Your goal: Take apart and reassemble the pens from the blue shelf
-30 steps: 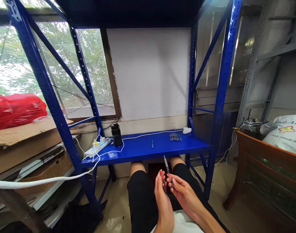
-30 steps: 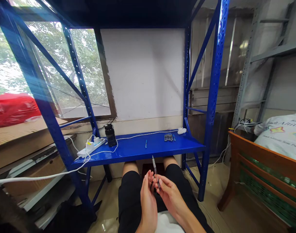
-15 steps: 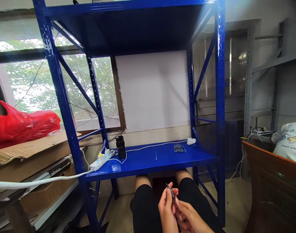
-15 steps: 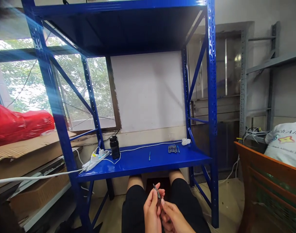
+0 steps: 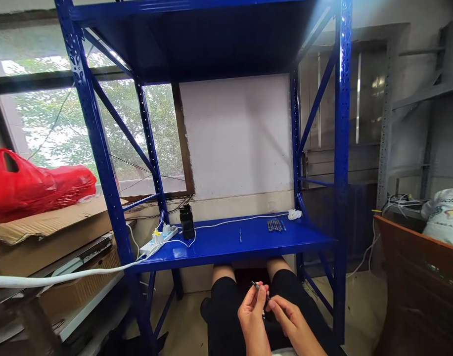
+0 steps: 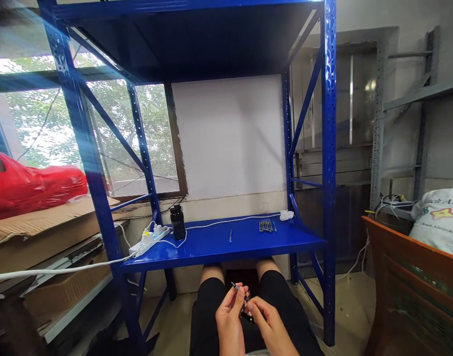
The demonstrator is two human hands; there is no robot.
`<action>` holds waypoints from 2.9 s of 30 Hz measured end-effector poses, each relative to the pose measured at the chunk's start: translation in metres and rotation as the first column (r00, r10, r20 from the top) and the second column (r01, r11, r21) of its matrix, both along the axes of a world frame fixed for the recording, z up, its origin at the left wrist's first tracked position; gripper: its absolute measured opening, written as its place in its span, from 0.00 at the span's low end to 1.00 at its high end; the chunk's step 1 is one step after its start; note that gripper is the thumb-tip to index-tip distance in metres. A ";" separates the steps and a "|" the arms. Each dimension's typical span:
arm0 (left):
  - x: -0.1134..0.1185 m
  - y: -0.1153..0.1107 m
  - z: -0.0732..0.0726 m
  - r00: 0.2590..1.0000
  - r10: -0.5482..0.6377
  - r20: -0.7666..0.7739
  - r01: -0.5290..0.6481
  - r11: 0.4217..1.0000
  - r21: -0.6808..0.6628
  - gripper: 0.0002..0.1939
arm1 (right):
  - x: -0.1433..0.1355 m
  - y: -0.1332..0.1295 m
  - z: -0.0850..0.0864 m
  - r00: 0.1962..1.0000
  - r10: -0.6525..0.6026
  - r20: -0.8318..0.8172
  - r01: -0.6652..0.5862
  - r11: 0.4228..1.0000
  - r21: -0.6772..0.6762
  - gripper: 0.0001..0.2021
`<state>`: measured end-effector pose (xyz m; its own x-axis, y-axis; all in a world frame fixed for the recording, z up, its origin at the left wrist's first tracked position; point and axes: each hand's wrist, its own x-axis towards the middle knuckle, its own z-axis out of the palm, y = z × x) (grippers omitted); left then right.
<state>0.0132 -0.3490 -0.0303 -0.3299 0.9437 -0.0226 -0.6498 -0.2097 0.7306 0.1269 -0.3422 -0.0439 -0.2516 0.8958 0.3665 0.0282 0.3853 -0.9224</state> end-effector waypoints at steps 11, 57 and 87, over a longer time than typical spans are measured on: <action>0.000 -0.003 0.002 0.995 0.071 -0.069 -0.067 0.995 0.070 0.21 | 0.004 -0.011 0.013 0.999 -0.047 0.023 0.044 0.993 0.105 0.19; 0.004 -0.006 0.007 0.990 -0.113 -0.089 0.121 0.988 0.094 0.17 | 0.007 -0.004 -0.003 0.999 -0.037 0.028 0.034 0.996 0.088 0.17; 0.000 -0.006 0.004 0.996 -0.069 -0.054 0.073 0.994 0.076 0.21 | 0.010 -0.005 0.002 0.991 -0.073 0.114 0.057 0.989 0.139 0.20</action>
<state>0.0136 -0.3549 -0.0263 -0.2611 0.9630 0.0669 -0.6274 -0.2220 0.7464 0.1364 -0.3470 -0.0422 -0.2430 0.8562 0.4560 0.1633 0.4995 -0.8508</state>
